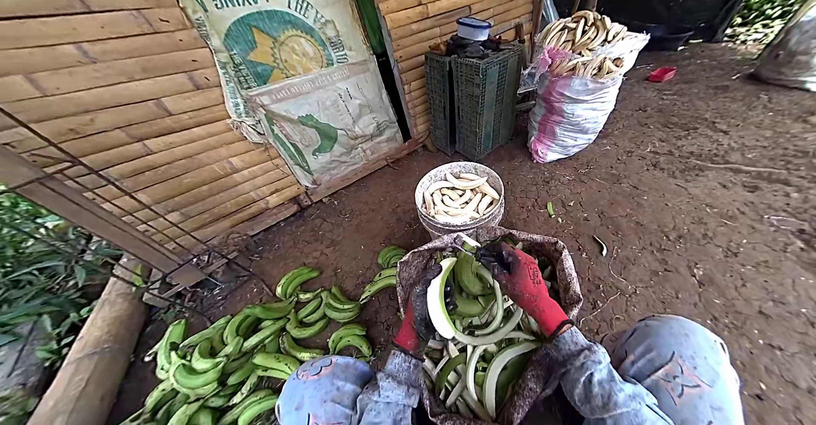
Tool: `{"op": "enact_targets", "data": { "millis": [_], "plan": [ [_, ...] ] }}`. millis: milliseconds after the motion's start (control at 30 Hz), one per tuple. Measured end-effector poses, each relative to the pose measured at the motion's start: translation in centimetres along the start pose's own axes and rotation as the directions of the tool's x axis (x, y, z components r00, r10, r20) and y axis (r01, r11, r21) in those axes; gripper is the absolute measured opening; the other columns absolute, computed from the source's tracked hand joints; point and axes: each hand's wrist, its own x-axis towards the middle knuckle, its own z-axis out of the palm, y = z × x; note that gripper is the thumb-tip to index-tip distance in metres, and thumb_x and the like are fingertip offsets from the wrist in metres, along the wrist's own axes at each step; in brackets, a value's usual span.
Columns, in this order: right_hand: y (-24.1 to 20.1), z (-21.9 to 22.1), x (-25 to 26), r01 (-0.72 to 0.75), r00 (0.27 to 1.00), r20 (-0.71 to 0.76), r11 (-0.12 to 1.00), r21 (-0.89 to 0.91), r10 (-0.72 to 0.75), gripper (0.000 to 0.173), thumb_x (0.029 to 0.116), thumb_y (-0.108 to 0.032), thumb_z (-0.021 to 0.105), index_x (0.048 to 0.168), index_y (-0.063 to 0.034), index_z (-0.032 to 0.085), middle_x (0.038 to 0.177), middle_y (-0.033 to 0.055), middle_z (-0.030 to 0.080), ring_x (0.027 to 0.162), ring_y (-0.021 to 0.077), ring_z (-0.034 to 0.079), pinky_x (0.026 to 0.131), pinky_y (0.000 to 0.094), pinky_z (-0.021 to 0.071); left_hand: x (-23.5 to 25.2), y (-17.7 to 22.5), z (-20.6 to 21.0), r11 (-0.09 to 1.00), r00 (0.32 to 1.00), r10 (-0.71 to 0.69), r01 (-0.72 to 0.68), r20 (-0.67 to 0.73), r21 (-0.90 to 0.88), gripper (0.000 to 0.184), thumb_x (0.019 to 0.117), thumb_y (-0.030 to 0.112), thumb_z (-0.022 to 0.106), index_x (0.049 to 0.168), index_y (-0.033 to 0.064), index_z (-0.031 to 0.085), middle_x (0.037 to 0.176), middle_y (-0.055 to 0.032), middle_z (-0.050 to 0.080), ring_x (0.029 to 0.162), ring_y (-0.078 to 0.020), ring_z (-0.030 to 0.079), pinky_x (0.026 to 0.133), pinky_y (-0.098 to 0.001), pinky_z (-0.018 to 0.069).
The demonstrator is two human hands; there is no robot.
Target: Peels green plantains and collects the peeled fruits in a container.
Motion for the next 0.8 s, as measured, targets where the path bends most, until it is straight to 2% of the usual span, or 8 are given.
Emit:
{"op": "enact_targets", "data": {
  "millis": [67, 133, 300, 333, 400, 567, 733, 800],
  "plan": [
    [-0.1, -0.5, -1.1, 0.269, 0.944, 0.167, 0.957, 0.107, -0.284, 0.031, 0.0929, -0.027, 0.072, 0.12, -0.0127, 0.074, 0.113, 0.0066, 0.074, 0.106, 0.0166, 0.07, 0.098, 0.0387, 0.0552, 1.7, -0.1, -2.4, 0.934, 0.976, 0.033, 0.046, 0.216, -0.354, 0.045, 0.1085, 0.031, 0.03, 0.104, 0.0058, 0.066, 0.073, -0.0059, 0.067, 0.057, -0.0131, 0.064, 0.052, -0.0274, 0.0563],
    [-1.0, -0.3, -2.1, 0.425, 0.859, 0.275, 0.901, 0.085, -0.431, 0.03, 0.0918, -0.031, 0.074, 0.116, -0.0144, 0.076, 0.11, 0.0084, 0.073, 0.104, 0.0214, 0.069, 0.094, 0.0434, 0.0554, 2.0, 0.2, -2.2, 0.892, 0.959, 0.036, 0.096, 0.28, -0.442, 0.041, 0.1049, 0.033, 0.04, 0.104, 0.0042, 0.069, 0.069, -0.0046, 0.063, 0.053, -0.0117, 0.059, 0.048, -0.0248, 0.0516],
    [-1.6, 0.8, -1.5, 0.186, 0.982, 0.008, 0.96, -0.211, -0.188, 0.038, 0.09, -0.019, 0.068, 0.126, -0.0067, 0.071, 0.115, 0.0231, 0.07, 0.106, 0.0401, 0.068, 0.089, 0.0554, 0.0544, -0.6, -0.4, 0.4, 0.995, 0.995, 0.096, -0.096, -0.007, -0.001, 0.048, 0.1078, 0.022, 0.017, 0.097, 0.0047, 0.061, 0.069, -0.0036, 0.065, 0.056, -0.0094, 0.061, 0.052, -0.0236, 0.0532],
    [-1.7, 0.5, -1.0, 0.039, 0.998, -0.036, 0.965, -0.259, -0.049, 0.042, 0.0915, -0.017, 0.066, 0.131, -0.0051, 0.067, 0.121, 0.0245, 0.067, 0.111, 0.041, 0.067, 0.093, 0.0556, 0.0532, -0.8, 0.0, 0.3, 0.976, 0.983, 0.175, -0.166, -0.057, 0.139, 0.039, 0.1073, 0.015, 0.026, 0.104, 0.0015, 0.063, 0.079, -0.0043, 0.067, 0.066, -0.0061, 0.063, 0.061, -0.0203, 0.0541],
    [-1.6, -0.5, -0.1, -0.163, 0.985, -0.096, 0.954, -0.253, 0.143, 0.046, 0.0957, -0.017, 0.062, 0.14, -0.0029, 0.059, 0.13, 0.0251, 0.063, 0.117, 0.0409, 0.065, 0.098, 0.0564, 0.051, -1.1, 1.6, 0.1, 0.819, 0.937, 0.342, -0.263, -0.067, 0.511, 0.036, 0.1061, 0.01, 0.041, 0.133, -0.009, 0.056, 0.127, -0.0162, 0.062, 0.116, -0.0095, 0.058, 0.103, -0.0234, 0.0454],
    [-3.1, 1.4, -2.1, 0.149, 0.989, 0.019, 0.988, -0.05, -0.148, 0.068, 0.0839, -0.051, 0.077, 0.135, -0.0084, 0.064, 0.116, 0.013, 0.071, 0.103, 0.0256, 0.069, 0.092, 0.0461, 0.0556, 0.0, 2.6, 1.1, 0.712, 0.892, 0.391, -0.139, -0.225, 0.688, 0.052, 0.1091, 0.016, 0.043, 0.152, -0.0105, 0.032, 0.155, -0.0299, 0.039, 0.145, -0.0296, 0.041, 0.121, -0.0386, 0.03],
    [-5.0, 3.2, -1.3, 0.114, 0.992, 0.087, 0.945, -0.307, -0.091, 0.058, 0.0875, -0.027, 0.073, 0.14, -0.0059, 0.061, 0.116, 0.0202, 0.072, 0.101, 0.0388, 0.072, 0.084, 0.0561, 0.0565, 1.3, 1.1, 0.8, 0.722, 0.952, 0.288, -0.146, -0.102, 0.676, 0.052, 0.1072, 0.018, 0.048, 0.151, -0.0074, 0.037, 0.146, -0.0246, 0.049, 0.133, -0.0206, 0.051, 0.113, -0.0321, 0.0404],
    [-4.9, 1.9, 1.4, 0.029, 0.999, 0.049, 0.946, -0.324, -0.013, 0.054, 0.0907, -0.028, 0.069, 0.14, -0.0068, 0.061, 0.118, 0.0189, 0.072, 0.104, 0.0371, 0.071, 0.088, 0.0556, 0.0548, 2.1, 1.0, 0.0, 0.525, 0.958, 0.187, 0.088, -0.215, 0.847, 0.052, 0.1084, 0.019, 0.047, 0.151, -0.0089, 0.036, 0.149, -0.028, 0.048, 0.141, -0.0303, 0.047, 0.119, -0.041, 0.034]
  ]
}}
